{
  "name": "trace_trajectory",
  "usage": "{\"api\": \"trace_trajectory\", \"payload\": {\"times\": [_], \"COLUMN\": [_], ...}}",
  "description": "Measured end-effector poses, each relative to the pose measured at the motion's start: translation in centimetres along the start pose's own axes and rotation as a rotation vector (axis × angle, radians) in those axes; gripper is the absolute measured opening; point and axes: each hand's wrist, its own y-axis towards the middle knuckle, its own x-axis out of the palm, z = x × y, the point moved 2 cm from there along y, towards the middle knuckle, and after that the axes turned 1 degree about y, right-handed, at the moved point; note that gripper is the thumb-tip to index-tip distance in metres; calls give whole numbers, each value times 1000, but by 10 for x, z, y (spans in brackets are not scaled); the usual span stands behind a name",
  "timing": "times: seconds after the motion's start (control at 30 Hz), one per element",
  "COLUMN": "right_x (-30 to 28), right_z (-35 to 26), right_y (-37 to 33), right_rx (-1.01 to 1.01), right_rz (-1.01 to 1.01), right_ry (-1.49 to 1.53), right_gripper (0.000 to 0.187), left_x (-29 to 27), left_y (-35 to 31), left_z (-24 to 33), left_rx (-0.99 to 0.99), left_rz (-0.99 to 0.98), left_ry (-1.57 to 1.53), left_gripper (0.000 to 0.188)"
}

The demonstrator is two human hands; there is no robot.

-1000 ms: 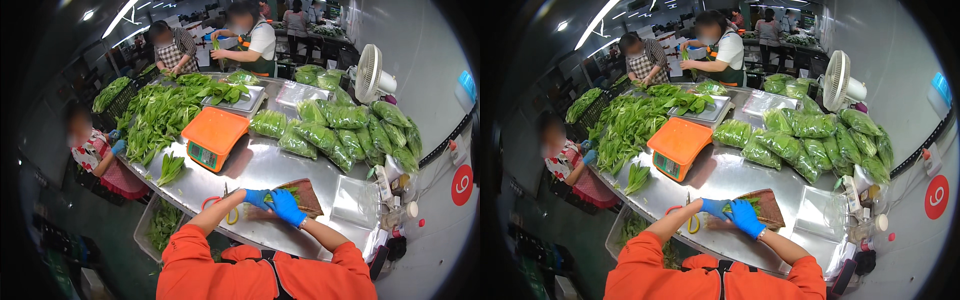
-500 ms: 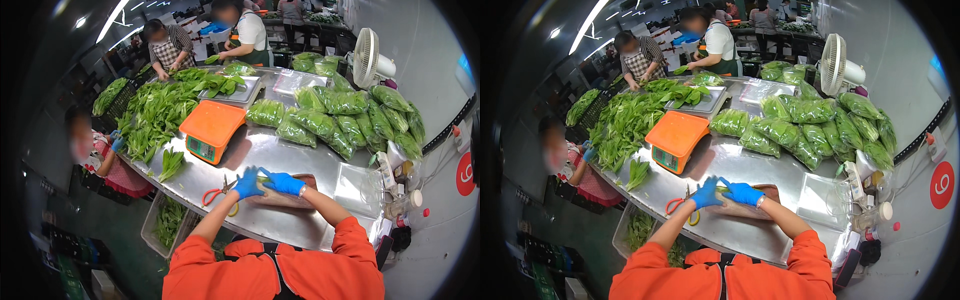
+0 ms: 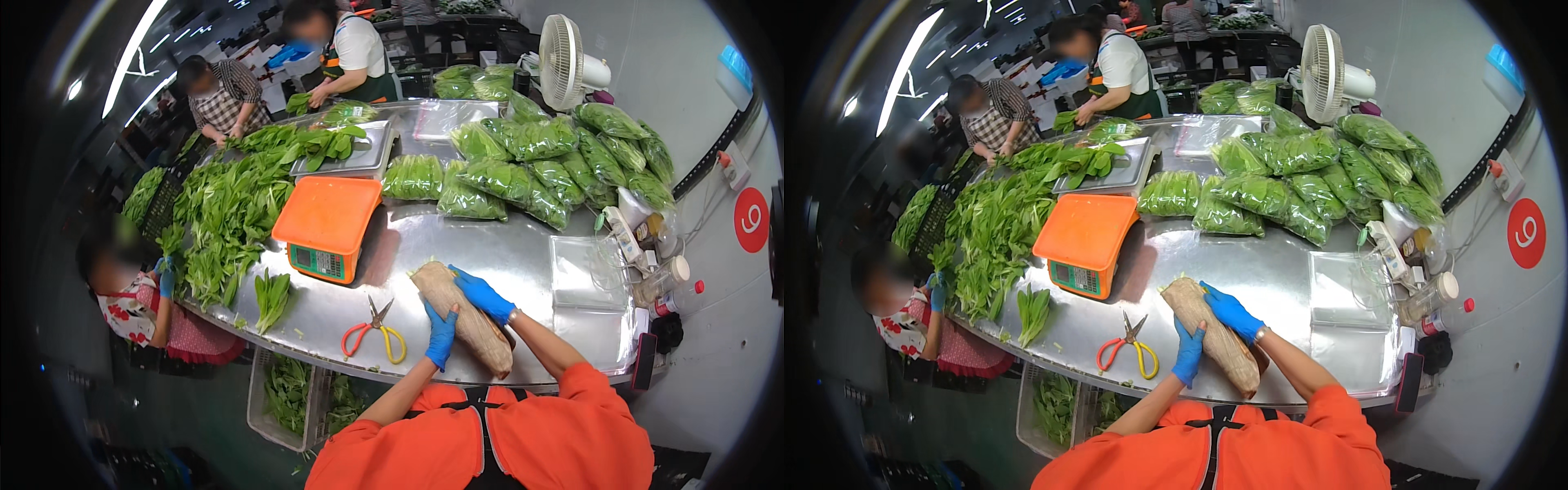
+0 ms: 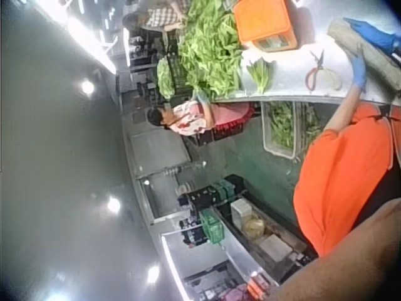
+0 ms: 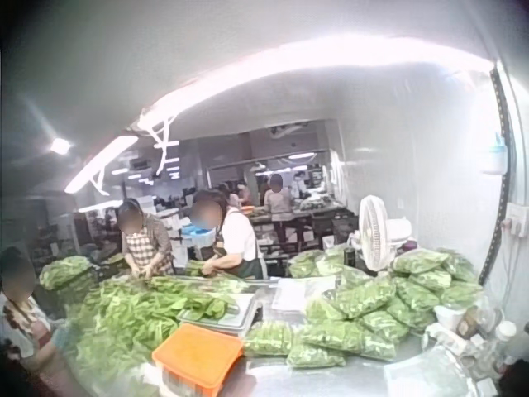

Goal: The person trims the roots of leafy green vegetables using shears, weighs them on a digital scale, and places them into plastic bags. The person then seals the bags and sets them aside on the table.

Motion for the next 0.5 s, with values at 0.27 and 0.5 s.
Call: {"api": "trace_trajectory", "payload": {"times": [0.27, 0.5], "right_x": [-34, -97], "right_z": [-47, 12], "right_y": [-100, -261], "right_rx": [-266, -172], "right_rz": [264, 1081], "right_ry": [92, 853], "right_gripper": [96, 52], "left_x": [67, 195], "left_y": [-21, -47], "left_z": [101, 104], "left_rx": [130, 84], "left_rz": [-450, -1039], "left_ry": [103, 199], "left_gripper": [90, 73]}}
